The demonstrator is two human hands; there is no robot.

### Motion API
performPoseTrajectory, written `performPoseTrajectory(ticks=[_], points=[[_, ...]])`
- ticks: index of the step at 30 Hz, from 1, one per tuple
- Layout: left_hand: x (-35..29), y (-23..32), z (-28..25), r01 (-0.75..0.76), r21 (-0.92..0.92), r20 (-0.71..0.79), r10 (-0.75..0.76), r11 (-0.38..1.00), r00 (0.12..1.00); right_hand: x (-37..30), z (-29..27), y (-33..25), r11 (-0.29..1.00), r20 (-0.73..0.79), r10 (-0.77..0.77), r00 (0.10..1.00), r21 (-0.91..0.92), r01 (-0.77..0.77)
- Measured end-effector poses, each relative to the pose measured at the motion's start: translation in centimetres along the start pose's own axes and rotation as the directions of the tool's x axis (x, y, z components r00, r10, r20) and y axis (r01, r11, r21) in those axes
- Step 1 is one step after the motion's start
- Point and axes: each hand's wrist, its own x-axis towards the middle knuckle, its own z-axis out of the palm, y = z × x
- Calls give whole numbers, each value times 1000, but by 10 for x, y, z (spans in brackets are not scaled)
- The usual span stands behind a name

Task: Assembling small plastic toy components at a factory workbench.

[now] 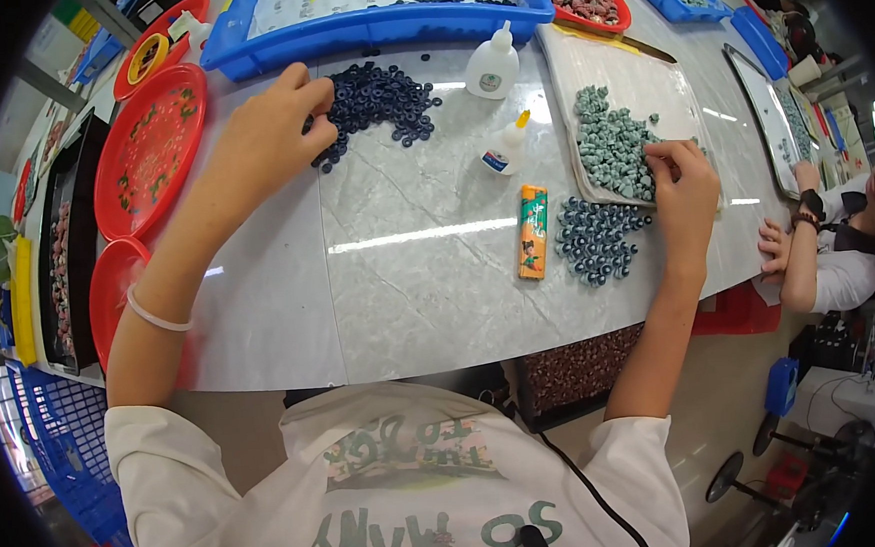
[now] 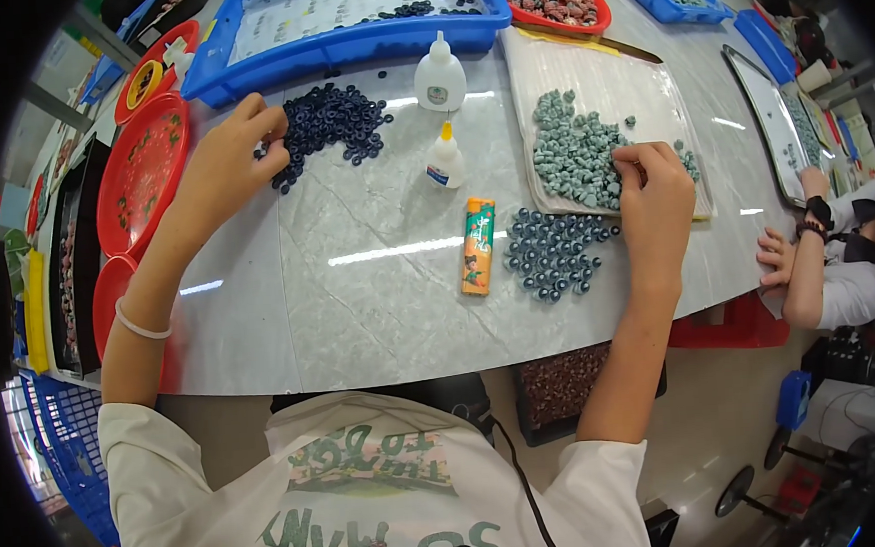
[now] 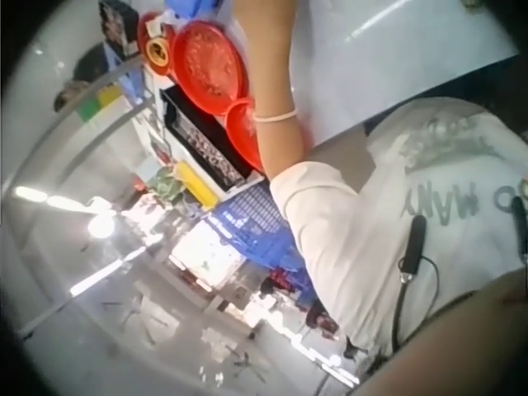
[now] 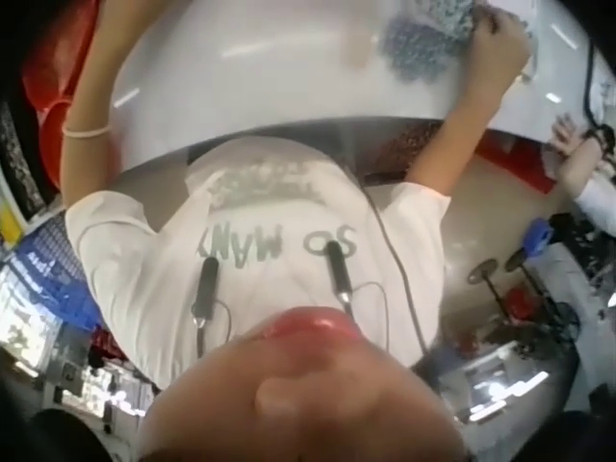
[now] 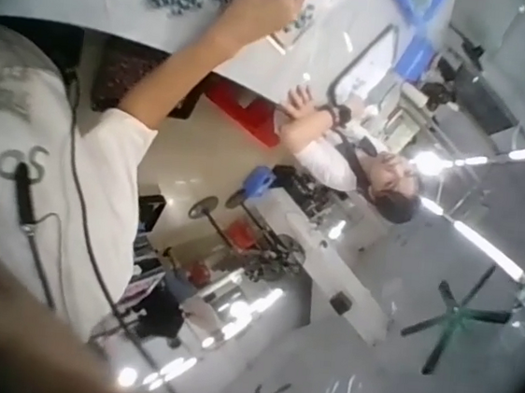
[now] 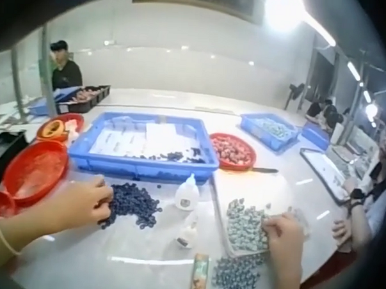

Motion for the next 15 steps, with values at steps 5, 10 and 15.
performPoseTrajectory(ticks=[5,10,15], points=[[-2,2,-14,48,-177,-73,-61,983,995,3,-1,1,997,-94,-32,995,-66,26],[-44,52,-59,231,-723,190,-134,651,972,-5,0,13,924,-292,161,943,380,-40],[-87,94,-58,310,-912,227,-300,267,926,0,2,17,998,-41,-61,997,19,61]])
